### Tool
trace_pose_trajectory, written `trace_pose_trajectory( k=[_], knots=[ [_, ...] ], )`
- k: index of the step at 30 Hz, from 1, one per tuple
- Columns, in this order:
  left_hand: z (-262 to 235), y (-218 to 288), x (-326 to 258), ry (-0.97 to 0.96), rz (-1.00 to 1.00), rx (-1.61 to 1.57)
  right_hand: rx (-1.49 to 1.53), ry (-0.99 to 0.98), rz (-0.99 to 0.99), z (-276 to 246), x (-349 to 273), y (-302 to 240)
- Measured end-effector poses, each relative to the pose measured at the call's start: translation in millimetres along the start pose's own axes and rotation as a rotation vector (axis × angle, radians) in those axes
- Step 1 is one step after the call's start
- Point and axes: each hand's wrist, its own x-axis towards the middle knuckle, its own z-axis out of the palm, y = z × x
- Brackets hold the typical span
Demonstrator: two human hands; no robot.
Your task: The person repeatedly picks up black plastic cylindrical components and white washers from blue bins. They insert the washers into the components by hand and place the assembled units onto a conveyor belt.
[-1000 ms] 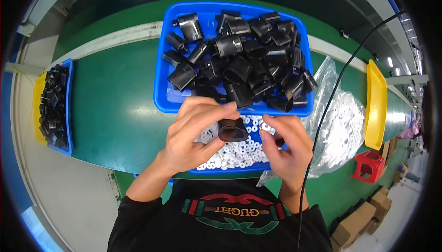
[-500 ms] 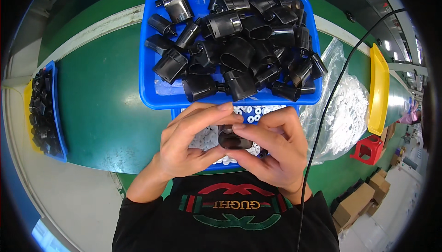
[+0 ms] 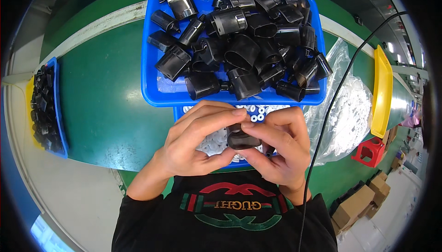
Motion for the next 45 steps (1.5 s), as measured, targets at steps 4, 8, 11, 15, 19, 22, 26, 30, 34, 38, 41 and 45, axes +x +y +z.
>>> trace_pose_trajectory(
  k=[4,8,11,15,19,22,26,30,34,38,41,45],
  knots=[
    [0,-1,-3,0.003,-0.048,-0.053,0.097,-0.047,0.002,-8,3,1],
    [-3,7,-2,-0.027,-0.127,-0.018,0.071,-0.013,0.029,-10,2,-7],
    [-1,6,-1,-0.025,-0.086,0.019,0.051,0.040,0.030,-12,-5,-10],
    [7,2,-5,0.042,-0.062,-0.067,0.297,0.105,0.036,-19,-2,-13],
    [8,6,-3,-0.041,-0.083,0.009,0.674,0.074,-0.262,-29,14,-15],
    [2,11,3,-0.134,-0.094,0.186,0.988,0.021,-0.437,-31,18,-14],
    [13,1,-6,-0.070,-0.093,0.065,0.984,0.077,-0.335,-12,16,-26],
    [9,3,-14,-0.130,-0.125,0.103,0.885,0.081,-0.247,2,11,-33],
    [16,2,-11,-0.011,-0.152,0.019,0.838,-0.052,-0.299,5,23,-16],
    [12,1,-12,-0.038,-0.115,0.073,0.854,-0.041,-0.272,12,21,-13],
    [10,3,-10,-0.040,-0.104,0.066,0.826,-0.075,-0.284,11,25,-13],
    [10,3,-11,-0.041,-0.112,0.060,0.818,-0.113,-0.270,11,25,-11]
  ],
)
